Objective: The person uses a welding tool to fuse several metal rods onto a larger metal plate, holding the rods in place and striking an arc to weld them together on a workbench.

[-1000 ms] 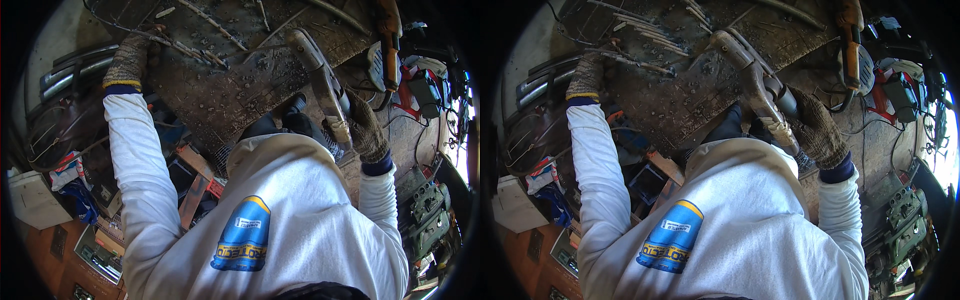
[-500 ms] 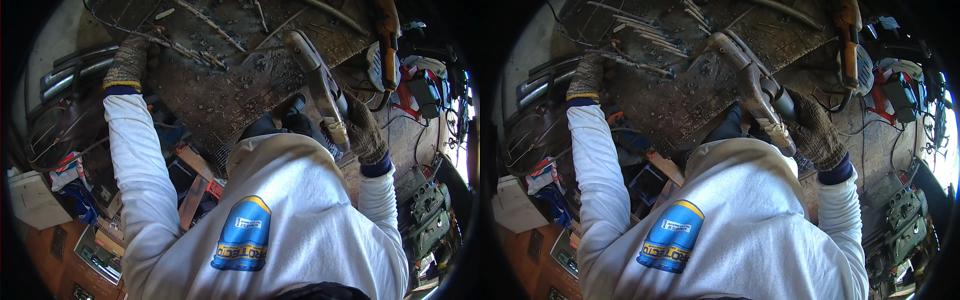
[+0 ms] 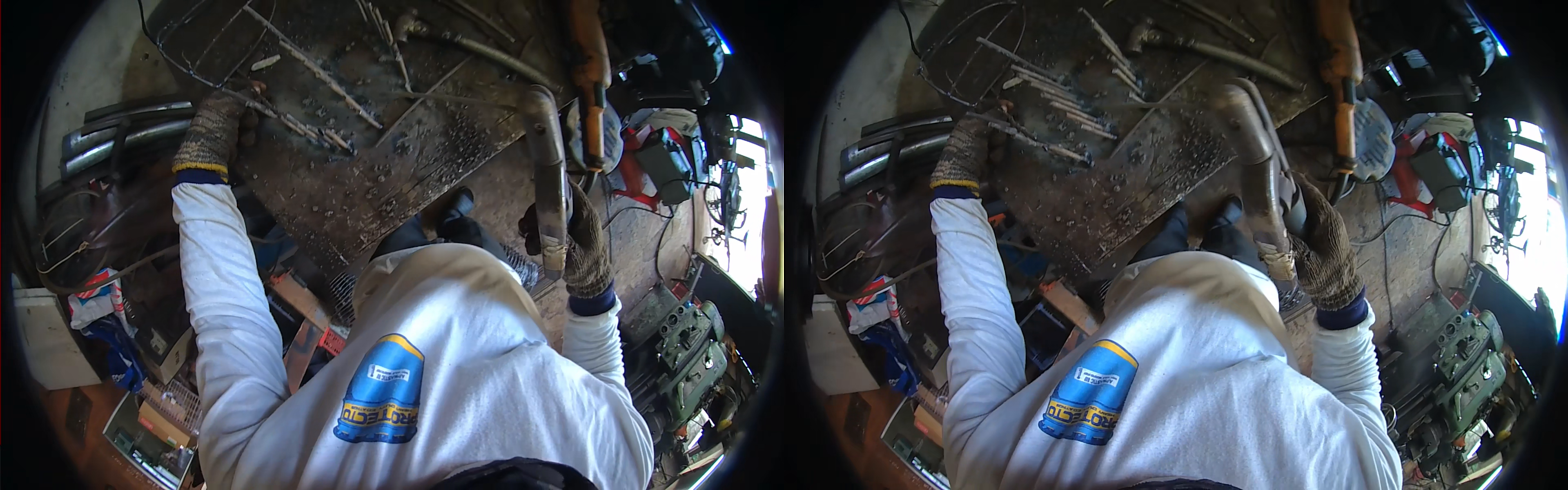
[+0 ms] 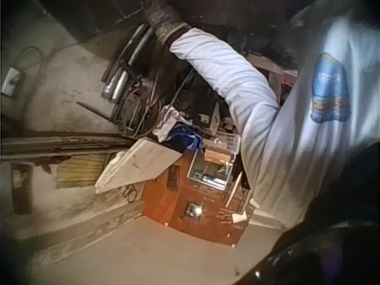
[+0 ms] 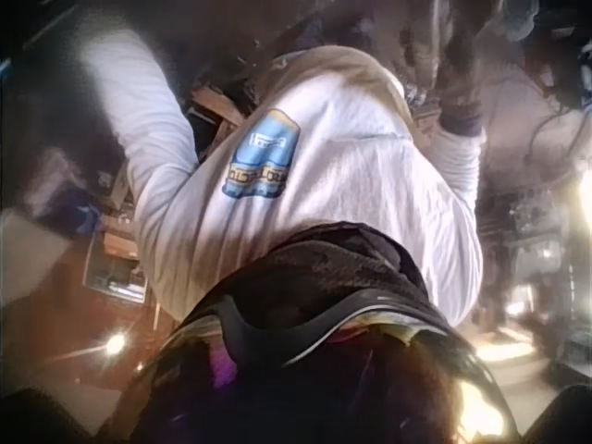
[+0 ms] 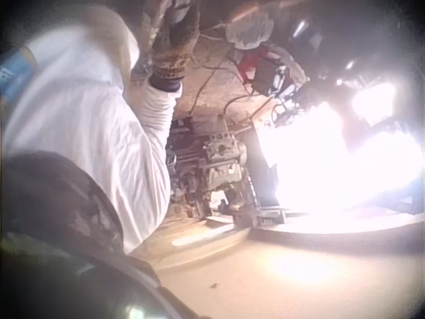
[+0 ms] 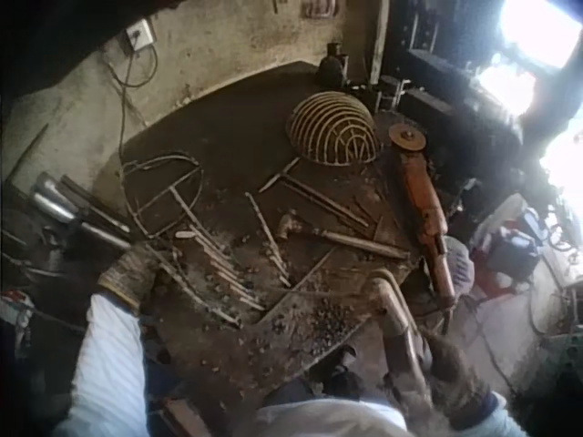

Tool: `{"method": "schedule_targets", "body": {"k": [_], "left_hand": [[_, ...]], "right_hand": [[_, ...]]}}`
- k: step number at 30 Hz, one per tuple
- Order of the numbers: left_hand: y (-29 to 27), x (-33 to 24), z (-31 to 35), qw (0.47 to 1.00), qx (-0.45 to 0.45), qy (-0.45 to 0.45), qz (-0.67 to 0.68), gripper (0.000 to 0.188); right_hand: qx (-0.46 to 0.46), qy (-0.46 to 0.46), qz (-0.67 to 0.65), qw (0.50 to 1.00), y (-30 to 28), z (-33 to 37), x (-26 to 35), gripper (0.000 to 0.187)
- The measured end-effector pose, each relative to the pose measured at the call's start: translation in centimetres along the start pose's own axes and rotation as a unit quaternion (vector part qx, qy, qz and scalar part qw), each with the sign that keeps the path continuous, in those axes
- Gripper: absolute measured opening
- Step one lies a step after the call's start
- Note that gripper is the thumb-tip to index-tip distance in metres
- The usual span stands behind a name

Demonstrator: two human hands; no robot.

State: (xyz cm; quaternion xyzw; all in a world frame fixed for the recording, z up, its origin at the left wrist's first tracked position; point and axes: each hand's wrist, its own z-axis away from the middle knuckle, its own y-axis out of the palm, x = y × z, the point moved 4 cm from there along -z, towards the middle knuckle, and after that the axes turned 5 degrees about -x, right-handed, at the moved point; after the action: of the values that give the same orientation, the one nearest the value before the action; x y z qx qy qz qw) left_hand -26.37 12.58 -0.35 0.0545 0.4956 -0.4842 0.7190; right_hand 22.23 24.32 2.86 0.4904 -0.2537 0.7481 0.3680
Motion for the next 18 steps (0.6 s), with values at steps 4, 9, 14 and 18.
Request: {"method": "schedule_targets", "body": {"k": [4, 9, 14, 18], "left_hand": [[0.2, -0.4, 0.3, 1.0, 0.007, 0.019, 0.013, 0.026], [0.8, -1.5, 0.8, 1.0, -0.005, 0.013, 0.001, 0.022], [0.6, -1.1, 1.1, 1.0, -0.01, 0.006, 0.0, 0.021], [-0.2, -0.4, -1.2, 0.988, 0.019, 0.129, -0.086, 0.021]], "right_hand": [[-0.061, -0.051, -0.002, 0.997, -0.7, -0.6, 3.3, 0.078], [-0.076, -0.195, 0.266, 0.941, 1.1, -7.1, 10.2, 0.055], [-0.063, -0.242, 0.394, 0.884, 3.6, -8.9, 11.5, 0.055], [-0.017, -0.246, 0.331, 0.911, 3.6, -8.6, 10.4, 0.057]]}}
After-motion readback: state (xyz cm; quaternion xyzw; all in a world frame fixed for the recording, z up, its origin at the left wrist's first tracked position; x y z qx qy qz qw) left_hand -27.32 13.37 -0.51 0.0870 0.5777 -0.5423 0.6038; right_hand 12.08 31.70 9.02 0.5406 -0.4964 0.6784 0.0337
